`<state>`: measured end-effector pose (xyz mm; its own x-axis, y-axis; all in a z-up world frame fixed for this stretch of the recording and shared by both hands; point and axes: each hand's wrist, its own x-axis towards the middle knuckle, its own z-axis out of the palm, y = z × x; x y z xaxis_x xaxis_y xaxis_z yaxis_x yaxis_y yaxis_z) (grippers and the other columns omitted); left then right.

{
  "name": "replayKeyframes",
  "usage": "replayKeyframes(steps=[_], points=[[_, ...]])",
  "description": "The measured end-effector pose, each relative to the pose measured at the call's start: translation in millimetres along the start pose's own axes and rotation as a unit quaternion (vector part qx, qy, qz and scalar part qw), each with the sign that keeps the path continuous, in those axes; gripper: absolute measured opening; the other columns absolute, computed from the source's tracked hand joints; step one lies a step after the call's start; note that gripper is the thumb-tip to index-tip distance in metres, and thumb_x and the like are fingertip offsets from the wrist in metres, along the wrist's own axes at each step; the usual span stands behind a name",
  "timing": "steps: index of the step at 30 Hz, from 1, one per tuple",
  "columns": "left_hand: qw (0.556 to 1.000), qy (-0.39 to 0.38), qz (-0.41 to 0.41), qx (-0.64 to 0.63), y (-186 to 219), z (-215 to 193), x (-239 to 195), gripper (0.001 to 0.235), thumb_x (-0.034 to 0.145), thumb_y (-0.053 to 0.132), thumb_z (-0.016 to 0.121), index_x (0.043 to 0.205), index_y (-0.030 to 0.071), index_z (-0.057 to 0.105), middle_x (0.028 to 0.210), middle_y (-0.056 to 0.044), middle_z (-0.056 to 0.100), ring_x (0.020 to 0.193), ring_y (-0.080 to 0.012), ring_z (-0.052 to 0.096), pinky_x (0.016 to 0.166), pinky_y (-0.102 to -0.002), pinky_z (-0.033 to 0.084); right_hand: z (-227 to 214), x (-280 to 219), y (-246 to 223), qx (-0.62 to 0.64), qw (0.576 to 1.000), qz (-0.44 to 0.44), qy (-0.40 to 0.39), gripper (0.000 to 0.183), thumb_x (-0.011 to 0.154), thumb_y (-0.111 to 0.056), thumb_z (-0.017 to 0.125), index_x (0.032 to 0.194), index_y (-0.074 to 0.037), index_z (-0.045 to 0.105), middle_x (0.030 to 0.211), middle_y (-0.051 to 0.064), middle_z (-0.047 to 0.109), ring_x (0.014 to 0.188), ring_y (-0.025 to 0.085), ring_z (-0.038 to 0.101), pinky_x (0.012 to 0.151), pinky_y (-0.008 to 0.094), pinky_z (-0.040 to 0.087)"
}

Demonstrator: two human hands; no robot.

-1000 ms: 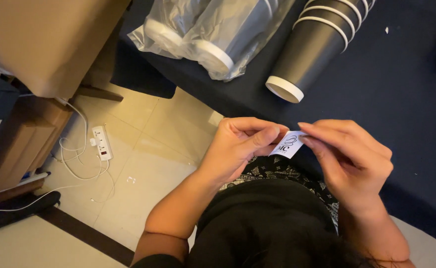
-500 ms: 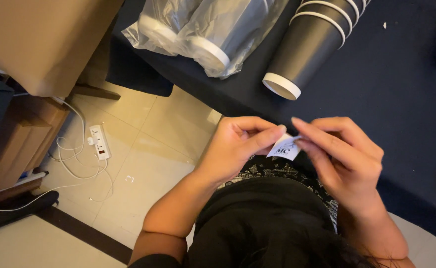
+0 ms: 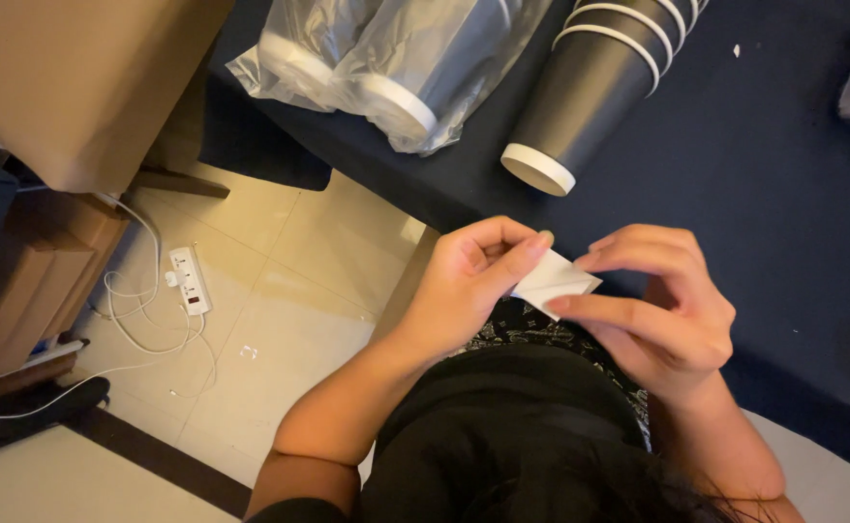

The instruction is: Applying adhesive labels to black paper coffee cups one by one.

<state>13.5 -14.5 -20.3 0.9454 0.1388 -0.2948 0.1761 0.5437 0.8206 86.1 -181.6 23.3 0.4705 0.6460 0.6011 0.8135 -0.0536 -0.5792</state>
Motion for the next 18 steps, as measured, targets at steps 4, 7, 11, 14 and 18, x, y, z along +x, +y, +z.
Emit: replayKeyframes(steps=[4, 7, 11, 14, 18], points=[[0.991, 0.053, 0.076, 0.098, -1.6, 7.6, 2.9, 0.014, 0.100, 0.022, 0.066, 0.095, 0.008, 0.066, 0.081, 0.003, 0.064, 0.076, -0.0023, 0.056, 0.069, -0.021, 0.046, -11.5, -9.1, 1.3, 0.035, 0.999, 0.011, -0.005, 0.019, 0.093, -0.016, 0.062, 0.084, -0.008, 0.077, 0.102, 0.017, 0.062, 0.097, 0.033, 0.061, 0.087, 0.039, 0.054], [0.964, 0.104, 0.178, 0.166, 1.6, 10.7, 5.8, 0.014, 0.104, 0.019, 0.060, 0.094, 0.010, 0.055, 0.080, 0.002, 0.054, 0.074, -0.0035, 0.050, 0.064, -0.022, 0.043, -26.4, -39.2, 20.2, 0.162, 0.984, 0.029, 0.074, 0.032, 0.097, -0.038, 0.058, 0.079, -0.018, 0.075, 0.104, 0.012, 0.065, 0.101, 0.031, 0.064, 0.093, 0.042, 0.054], [0.872, 0.104, 0.303, 0.370, 8.0, 26.8, 1.5, 0.014, 0.104, 0.015, 0.059, 0.093, 0.006, 0.058, 0.085, -0.007, 0.057, 0.073, -0.0178, 0.055, 0.065, -0.031, 0.048, -34.6, -38.4, 26.1, 0.245, 0.942, 0.198, 0.117, 0.093, 0.080, -0.004, 0.068, 0.158, -0.031, 0.023, 0.146, 0.037, 0.043, 0.127, 0.044, 0.055, 0.104, 0.047, 0.051], [0.874, 0.056, 0.307, 0.373, 4.6, 41.4, 3.4, 0.013, 0.104, 0.014, 0.058, 0.095, 0.006, 0.059, 0.086, -0.007, 0.058, 0.073, -0.0182, 0.055, 0.066, -0.031, 0.046, -25.2, -37.1, 18.8, 0.209, 0.938, 0.269, 0.070, 0.095, 0.087, 0.005, 0.073, 0.159, -0.021, 0.017, 0.120, 0.031, 0.058, 0.104, 0.034, 0.064, 0.095, 0.038, 0.057], [0.883, 0.030, 0.319, 0.344, 10.3, 49.1, 6.7, 0.018, 0.108, 0.011, 0.048, 0.102, 0.002, 0.062, 0.097, -0.010, 0.065, 0.087, -0.0196, 0.062, 0.076, -0.030, 0.049, -34.6, -44.7, 31.7, 0.116, 0.930, 0.302, 0.173, 0.083, 0.095, 0.013, 0.072, 0.158, -0.014, 0.025, 0.172, 0.008, 0.025, 0.102, 0.029, 0.066, 0.086, 0.033, 0.056]])
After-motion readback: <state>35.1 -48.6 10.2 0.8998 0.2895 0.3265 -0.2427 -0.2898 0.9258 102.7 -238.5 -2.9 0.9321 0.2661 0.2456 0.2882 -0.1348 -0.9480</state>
